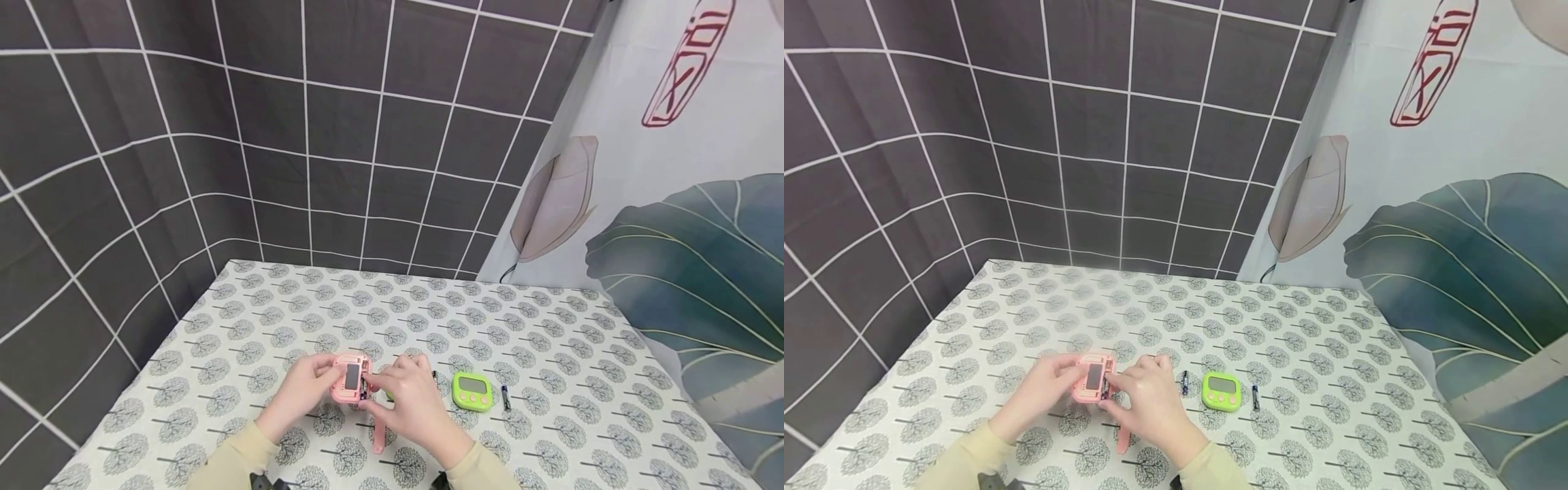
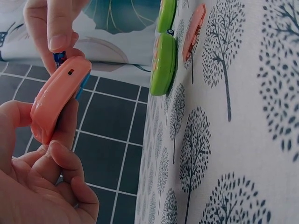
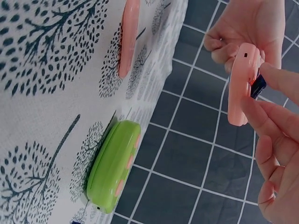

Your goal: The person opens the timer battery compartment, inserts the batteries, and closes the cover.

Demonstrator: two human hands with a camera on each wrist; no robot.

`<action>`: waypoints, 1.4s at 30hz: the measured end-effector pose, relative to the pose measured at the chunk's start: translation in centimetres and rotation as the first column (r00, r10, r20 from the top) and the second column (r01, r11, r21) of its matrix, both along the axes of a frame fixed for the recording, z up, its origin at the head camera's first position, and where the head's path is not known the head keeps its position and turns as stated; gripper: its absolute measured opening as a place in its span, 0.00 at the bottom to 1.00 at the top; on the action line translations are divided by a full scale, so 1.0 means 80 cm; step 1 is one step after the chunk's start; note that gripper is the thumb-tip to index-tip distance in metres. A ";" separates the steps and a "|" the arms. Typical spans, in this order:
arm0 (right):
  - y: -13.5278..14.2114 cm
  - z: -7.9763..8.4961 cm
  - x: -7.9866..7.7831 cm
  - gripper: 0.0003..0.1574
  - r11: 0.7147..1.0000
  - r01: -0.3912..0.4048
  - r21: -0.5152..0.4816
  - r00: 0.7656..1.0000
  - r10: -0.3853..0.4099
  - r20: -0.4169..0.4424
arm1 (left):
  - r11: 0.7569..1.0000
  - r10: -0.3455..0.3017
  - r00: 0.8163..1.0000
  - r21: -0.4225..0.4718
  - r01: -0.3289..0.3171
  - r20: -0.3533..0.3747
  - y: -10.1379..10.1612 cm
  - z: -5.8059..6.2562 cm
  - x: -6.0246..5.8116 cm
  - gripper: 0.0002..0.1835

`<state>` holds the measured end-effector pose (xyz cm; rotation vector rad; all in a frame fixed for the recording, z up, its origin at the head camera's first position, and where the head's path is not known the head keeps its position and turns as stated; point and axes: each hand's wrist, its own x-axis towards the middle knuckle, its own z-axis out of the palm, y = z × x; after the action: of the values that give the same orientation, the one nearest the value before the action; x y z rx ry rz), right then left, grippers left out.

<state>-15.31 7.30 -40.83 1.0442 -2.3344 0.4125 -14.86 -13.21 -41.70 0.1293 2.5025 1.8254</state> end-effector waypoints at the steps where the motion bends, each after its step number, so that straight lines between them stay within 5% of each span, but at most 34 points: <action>1: 0.000 -0.001 0.000 0.24 1.000 -0.002 -0.006 1.000 0.002 -0.006 | 1.000 -0.001 1.000 -0.001 0.001 -0.002 0.000 0.000 0.000 0.19; 12: 0.001 -0.006 -0.003 0.25 0.997 0.003 -0.082 0.999 -0.006 -0.031 | 0.999 -0.025 1.000 -0.033 0.025 -0.010 0.000 -0.001 -0.001 0.18; 20: 0.002 -0.005 -0.004 0.41 0.993 0.046 -0.112 0.989 -0.030 0.144 | 0.998 -0.056 0.998 -0.042 0.055 -0.002 -0.002 -0.002 -0.003 0.17; 25: 0.005 -0.003 -0.005 0.49 0.993 0.053 -0.104 0.964 -0.024 0.264 | 0.995 -0.090 0.996 -0.043 0.089 -0.005 -0.003 -0.001 -0.001 0.19; 32: 0.008 -0.001 -0.005 0.47 0.996 0.050 -0.077 0.913 -0.014 0.408 | 0.989 -0.139 0.990 -0.059 0.137 -0.032 -0.002 0.000 0.001 0.18; 42: 0.010 -0.001 -0.006 0.44 0.991 0.054 -0.124 0.857 0.018 0.515 | 0.987 -0.151 0.988 -0.062 0.149 -0.028 0.000 -0.002 0.000 0.17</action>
<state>-15.80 8.08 -40.92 0.9256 -2.7279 0.9304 -14.82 -13.21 -41.87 0.3387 2.4899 1.7030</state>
